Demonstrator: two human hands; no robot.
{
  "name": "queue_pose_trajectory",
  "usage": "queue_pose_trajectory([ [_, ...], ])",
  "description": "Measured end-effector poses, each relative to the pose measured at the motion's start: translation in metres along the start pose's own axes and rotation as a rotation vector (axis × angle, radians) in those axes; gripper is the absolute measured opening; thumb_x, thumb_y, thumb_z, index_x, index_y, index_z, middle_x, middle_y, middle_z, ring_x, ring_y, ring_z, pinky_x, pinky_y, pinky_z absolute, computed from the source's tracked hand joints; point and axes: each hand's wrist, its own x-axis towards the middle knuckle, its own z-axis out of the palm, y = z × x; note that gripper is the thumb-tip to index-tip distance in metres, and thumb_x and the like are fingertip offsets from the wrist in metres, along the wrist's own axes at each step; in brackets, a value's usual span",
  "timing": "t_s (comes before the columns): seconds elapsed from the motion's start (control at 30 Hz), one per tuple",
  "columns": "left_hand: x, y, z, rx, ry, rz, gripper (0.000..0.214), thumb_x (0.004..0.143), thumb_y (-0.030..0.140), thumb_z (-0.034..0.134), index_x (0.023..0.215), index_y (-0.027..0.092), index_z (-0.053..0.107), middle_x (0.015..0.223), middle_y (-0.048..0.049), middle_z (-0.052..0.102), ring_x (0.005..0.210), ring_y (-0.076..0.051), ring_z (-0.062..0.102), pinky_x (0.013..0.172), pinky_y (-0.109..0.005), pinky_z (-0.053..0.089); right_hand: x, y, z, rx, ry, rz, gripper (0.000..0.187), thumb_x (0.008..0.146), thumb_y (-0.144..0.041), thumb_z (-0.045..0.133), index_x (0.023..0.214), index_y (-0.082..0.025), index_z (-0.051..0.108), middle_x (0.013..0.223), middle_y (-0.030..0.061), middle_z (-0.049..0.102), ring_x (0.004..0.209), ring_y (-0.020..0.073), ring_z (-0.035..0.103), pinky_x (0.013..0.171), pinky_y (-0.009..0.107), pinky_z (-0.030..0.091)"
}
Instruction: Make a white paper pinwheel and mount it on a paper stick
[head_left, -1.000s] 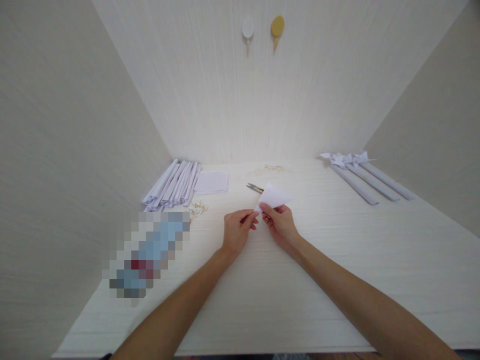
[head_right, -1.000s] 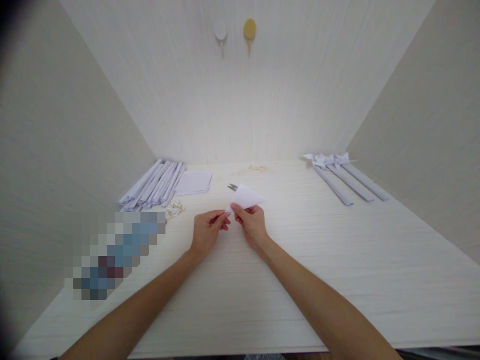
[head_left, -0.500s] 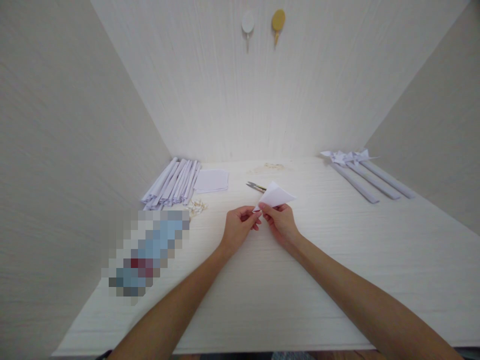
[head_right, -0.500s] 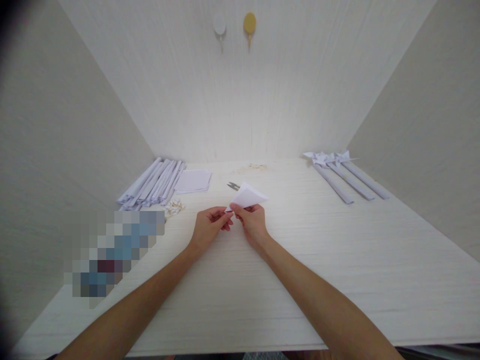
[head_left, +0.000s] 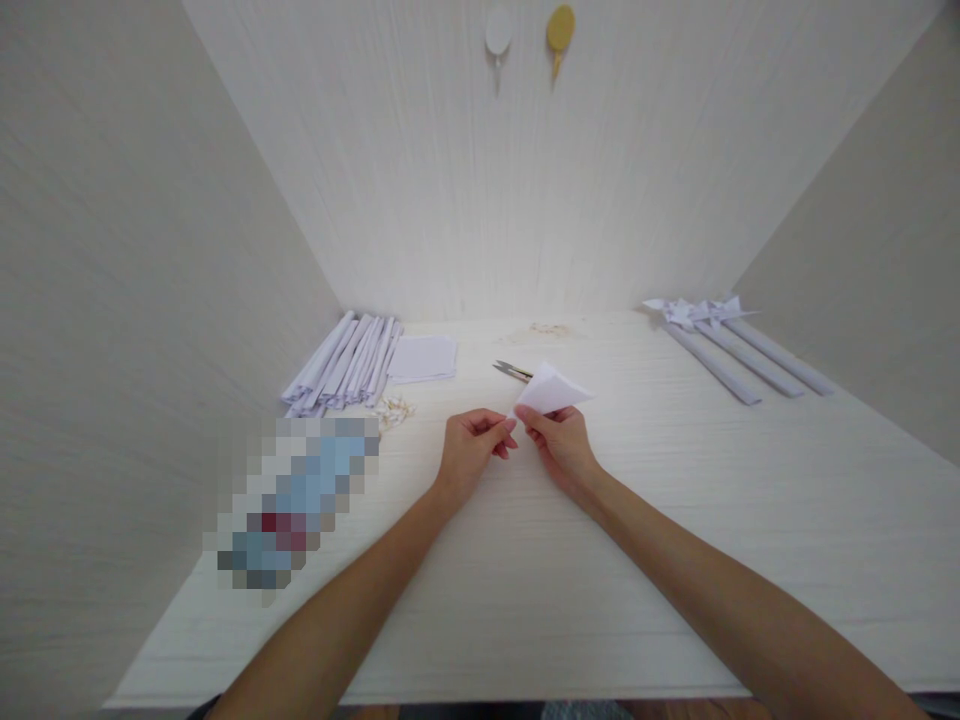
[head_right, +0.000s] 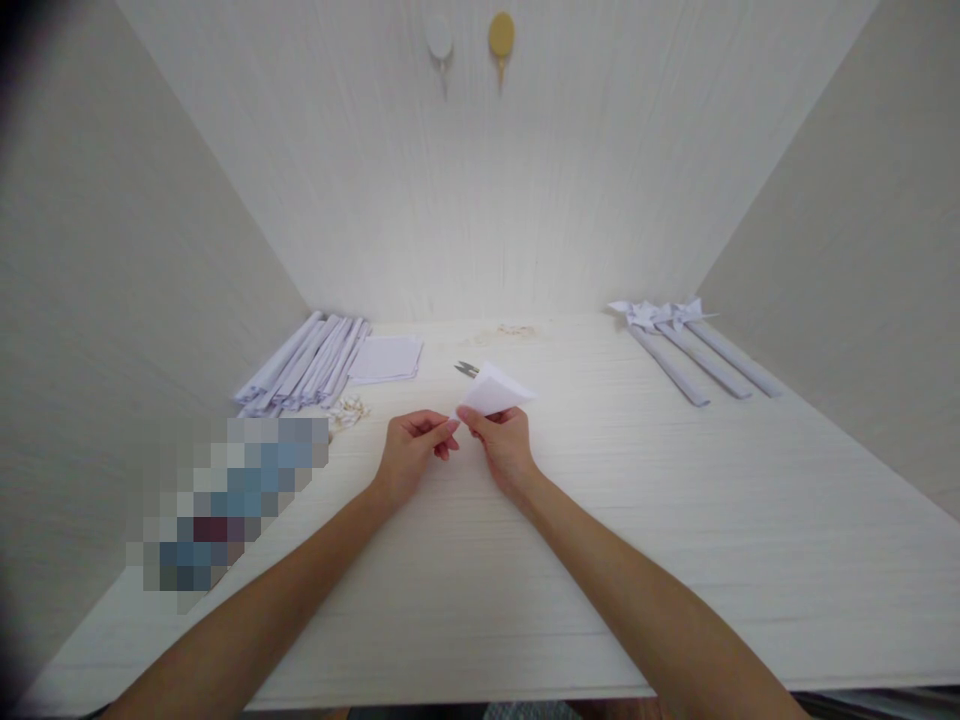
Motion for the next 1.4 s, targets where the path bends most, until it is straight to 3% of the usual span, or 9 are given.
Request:
queue_pose_trajectory([
  [0.2,-0.001,0.0,0.001,0.003,0.004,0.035,0.016,0.059,0.025,0.066,0.053,0.014,0.056,0.042,0.0022,0.056,0.034,-0.005,0.043,0.037,-0.018,0.034,-0.002,-0.001,0.001,-0.003,0.014,0.001,0.025,0.044,-0.019,0.076,0.045,-0.016,0.051,0.041,-0.0063,0.046,0.042,0.0052,0.037,0.043,0.023,0.026],
  [0.53,0.002,0.0,0.001,0.065,-0.117,0.006,0.02,0.062,0.03,0.063,0.053,0.014,0.057,0.044,0.0009,0.057,0.037,-0.006,0.048,0.041,-0.019,0.035,0.003,0.004,-0.003,-0.034,-0.042,0.008,0.022,0.045,-0.022,0.076,0.047,-0.016,0.054,0.042,-0.0048,0.049,0.042,0.0063,0.04,0.042,0.024,0.027],
  [0.77,0.005,-0.005,-0.004,-0.031,-0.086,-0.044,0.022,0.06,0.032,0.065,0.05,0.015,0.054,0.046,-0.0001,0.058,0.038,-0.007,0.048,0.044,-0.021,0.037,0.005,0.0,-0.003,0.064,-0.049,-0.014,0.022,0.045,-0.022,0.076,0.058,-0.017,0.06,0.051,-0.0041,0.056,0.047,0.0064,0.045,0.046,0.022,0.033],
  [0.97,0.005,-0.002,-0.003,-0.079,-0.047,0.006,0.025,0.055,0.026,0.069,0.077,0.017,0.061,0.072,-0.0006,0.064,0.066,-0.011,0.057,0.053,-0.021,0.043,0.007,0.0,-0.008,-0.086,-0.042,-0.104,0.018,0.049,-0.023,0.074,0.058,-0.016,0.06,0.048,-0.0052,0.053,0.043,0.0057,0.04,0.044,0.022,0.03],
  [1.13,0.007,-0.005,-0.004,-0.183,-0.019,0.034,0.024,0.056,0.028,0.069,0.075,0.015,0.063,0.072,-0.0016,0.065,0.066,-0.011,0.056,0.064,-0.023,0.044,0.002,0.001,-0.008,-0.36,-0.194,-0.174,0.012,0.055,-0.022,0.069,0.059,-0.016,0.06,0.052,-0.0037,0.055,0.049,0.008,0.045,0.047,0.022,0.033],
  [1.27,0.008,-0.003,-0.005,-0.232,0.064,0.023,0.018,0.051,0.026,0.072,0.062,0.014,0.062,0.059,0.0024,0.06,0.055,-0.008,0.05,0.056,-0.022,0.04,-0.004,0.0,-0.005,-0.49,-0.335,-0.143,0.007,0.058,-0.02,0.064,0.063,-0.016,0.062,0.058,-0.0023,0.058,0.052,0.0093,0.048,0.05,0.023,0.038],
  [1.4,0.009,0.0,-0.006,-0.316,0.177,0.011,0.018,0.047,0.025,0.073,0.055,0.015,0.06,0.054,0.0042,0.057,0.052,-0.006,0.048,0.054,-0.021,0.039,-0.005,-0.003,-0.004,-0.564,-0.382,-0.163,0.008,0.059,-0.021,0.063,0.054,-0.017,0.057,0.052,-0.0046,0.054,0.049,0.0079,0.045,0.046,0.02,0.036],
])
